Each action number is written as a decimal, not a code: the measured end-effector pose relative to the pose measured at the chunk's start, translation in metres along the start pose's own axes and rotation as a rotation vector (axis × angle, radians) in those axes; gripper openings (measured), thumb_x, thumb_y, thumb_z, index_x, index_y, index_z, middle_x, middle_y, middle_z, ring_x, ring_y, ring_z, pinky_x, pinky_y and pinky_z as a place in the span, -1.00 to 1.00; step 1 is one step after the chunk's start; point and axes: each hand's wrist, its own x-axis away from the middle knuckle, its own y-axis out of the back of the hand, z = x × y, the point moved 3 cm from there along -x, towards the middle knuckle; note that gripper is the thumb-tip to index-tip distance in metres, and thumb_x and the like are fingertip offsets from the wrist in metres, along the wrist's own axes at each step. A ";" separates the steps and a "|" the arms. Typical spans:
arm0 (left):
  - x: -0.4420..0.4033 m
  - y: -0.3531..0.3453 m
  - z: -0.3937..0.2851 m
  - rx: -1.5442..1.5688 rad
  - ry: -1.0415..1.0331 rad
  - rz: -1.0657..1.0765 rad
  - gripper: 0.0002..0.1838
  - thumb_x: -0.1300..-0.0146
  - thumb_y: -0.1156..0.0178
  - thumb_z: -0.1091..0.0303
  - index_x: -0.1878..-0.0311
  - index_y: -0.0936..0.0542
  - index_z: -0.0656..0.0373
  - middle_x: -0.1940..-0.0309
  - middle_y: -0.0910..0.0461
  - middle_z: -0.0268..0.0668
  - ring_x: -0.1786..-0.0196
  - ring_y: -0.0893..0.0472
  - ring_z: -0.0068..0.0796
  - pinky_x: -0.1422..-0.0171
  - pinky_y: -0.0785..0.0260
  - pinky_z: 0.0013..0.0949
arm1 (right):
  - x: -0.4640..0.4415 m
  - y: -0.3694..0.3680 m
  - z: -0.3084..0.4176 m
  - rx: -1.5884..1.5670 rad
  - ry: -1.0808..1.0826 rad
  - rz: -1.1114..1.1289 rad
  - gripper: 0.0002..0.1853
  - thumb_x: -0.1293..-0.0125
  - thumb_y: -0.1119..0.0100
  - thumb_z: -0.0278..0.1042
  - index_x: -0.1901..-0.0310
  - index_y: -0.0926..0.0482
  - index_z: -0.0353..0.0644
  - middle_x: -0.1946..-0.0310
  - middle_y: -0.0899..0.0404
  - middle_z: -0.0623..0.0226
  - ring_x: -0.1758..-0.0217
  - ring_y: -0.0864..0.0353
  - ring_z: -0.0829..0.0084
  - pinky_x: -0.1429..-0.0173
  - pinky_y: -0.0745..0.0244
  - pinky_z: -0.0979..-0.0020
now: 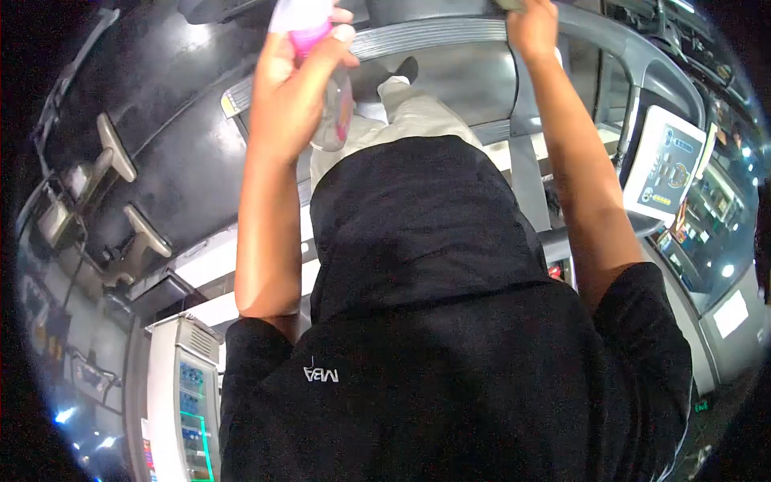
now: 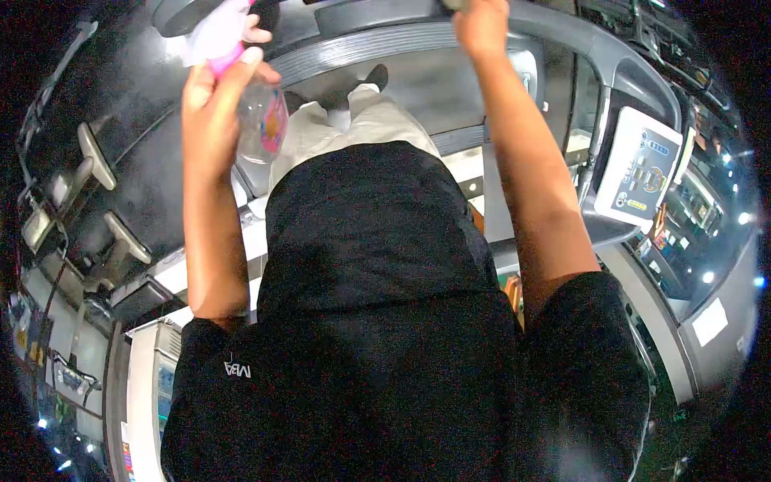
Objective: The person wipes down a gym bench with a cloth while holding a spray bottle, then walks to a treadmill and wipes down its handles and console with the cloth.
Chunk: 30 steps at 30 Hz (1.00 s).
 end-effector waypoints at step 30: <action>0.040 0.061 0.051 0.407 0.142 -0.111 -0.52 -0.45 -0.25 0.35 -0.39 -0.49 0.22 -0.10 -0.64 -0.29 0.17 -0.64 -0.56 -0.06 -0.51 -0.38 | -0.061 -0.100 0.099 0.240 0.099 0.543 -0.73 -0.32 -0.20 -0.19 -0.01 -0.77 0.16 0.03 -0.75 0.05 -0.15 -0.70 -0.03 -0.24 -0.59 -0.01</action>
